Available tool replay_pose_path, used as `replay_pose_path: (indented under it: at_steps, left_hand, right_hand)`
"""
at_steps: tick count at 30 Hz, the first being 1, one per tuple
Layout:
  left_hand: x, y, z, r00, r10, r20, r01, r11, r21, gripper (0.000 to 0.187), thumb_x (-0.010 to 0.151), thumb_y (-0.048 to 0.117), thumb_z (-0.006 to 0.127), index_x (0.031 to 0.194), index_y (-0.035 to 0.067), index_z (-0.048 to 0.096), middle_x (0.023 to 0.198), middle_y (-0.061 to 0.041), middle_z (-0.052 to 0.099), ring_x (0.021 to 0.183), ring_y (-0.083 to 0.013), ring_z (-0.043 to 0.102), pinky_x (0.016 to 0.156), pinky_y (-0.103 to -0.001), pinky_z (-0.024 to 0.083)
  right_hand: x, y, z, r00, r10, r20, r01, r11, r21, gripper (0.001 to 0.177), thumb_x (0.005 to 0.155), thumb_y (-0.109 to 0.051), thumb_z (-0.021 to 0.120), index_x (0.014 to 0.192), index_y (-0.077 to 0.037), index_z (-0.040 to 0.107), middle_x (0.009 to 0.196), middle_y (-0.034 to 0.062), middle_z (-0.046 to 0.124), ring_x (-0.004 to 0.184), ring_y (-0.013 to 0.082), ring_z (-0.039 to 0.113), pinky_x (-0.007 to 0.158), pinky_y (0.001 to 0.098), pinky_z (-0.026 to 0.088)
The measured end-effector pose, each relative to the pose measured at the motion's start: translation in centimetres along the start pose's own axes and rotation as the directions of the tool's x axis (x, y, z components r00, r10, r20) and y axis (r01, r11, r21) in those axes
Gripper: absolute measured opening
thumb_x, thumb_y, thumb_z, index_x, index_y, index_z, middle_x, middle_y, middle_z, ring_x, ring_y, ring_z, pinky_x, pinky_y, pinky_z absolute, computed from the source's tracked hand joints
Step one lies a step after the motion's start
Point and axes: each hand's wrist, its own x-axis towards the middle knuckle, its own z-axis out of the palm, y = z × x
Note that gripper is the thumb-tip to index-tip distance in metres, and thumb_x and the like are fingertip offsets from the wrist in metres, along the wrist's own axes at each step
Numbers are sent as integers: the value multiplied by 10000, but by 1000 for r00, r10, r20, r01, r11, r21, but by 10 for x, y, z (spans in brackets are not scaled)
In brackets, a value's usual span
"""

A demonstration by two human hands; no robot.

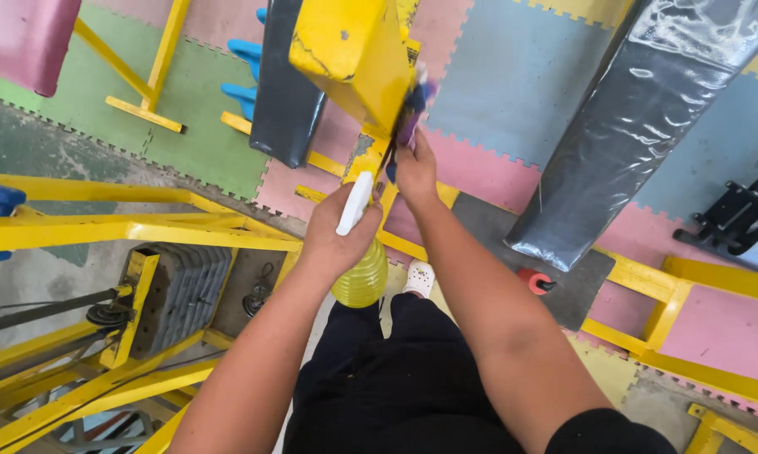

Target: Cleaning and wiping down various pieces of gym equipment using a spray bottle and a cloth.

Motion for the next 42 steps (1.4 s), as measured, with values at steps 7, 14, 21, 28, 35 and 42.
replay_pose_path:
  at_steps: [7,14,21,28,35,42]
  left_hand:
    - [43,-9,35,998,-11,54,7,998,69,314,857,269,661,1080,53,706,866,-139,731,788,-250,715,743,-364,566]
    - [88,-27,57,991,-133,5,126,950,285,359,844,348,652,1041,50,692,944,-214,734,932,-411,699,815,-482,546]
    - [70,-29,37,998,27,56,-42,957,288,356,856,330,672,1066,43,671,958,-206,731,929,-410,694,795,-483,543]
    - [28,-19,3,1000,-23,-8,23,996,81,304,824,244,639,1059,55,679,888,-160,733,830,-300,742,768,-400,576]
    - [7,-6,-7,998,43,-40,-42,999,34,258,837,219,668,1030,47,674,850,-125,717,775,-231,707,735,-345,564]
    - [9,2,-15,980,194,-51,-195,981,-17,235,852,180,674,1049,51,677,866,-101,714,780,-177,695,738,-319,556]
  right_hand:
    - [52,21,-45,958,233,170,-270,932,243,282,1025,-128,507,1286,-62,591,1147,71,686,996,209,649,883,387,557]
    - [70,13,-35,973,172,157,-231,786,573,337,1042,-102,500,1372,-43,527,1275,95,649,1174,261,620,1043,414,497]
    - [6,-67,16,987,-161,24,122,829,545,302,1064,-49,510,1349,20,582,1297,95,658,1178,197,595,1063,354,464]
    - [-22,-32,18,946,-323,-8,314,915,252,279,1096,-18,523,1359,42,597,1047,85,611,939,165,532,812,333,453]
    - [10,-30,17,1000,13,6,-14,942,336,312,1031,-101,494,1321,-21,581,1182,65,686,1037,171,647,925,328,517]
    - [-87,-160,44,983,-173,63,117,850,514,250,1053,-108,561,1283,-22,610,1210,68,687,1090,192,637,985,360,497]
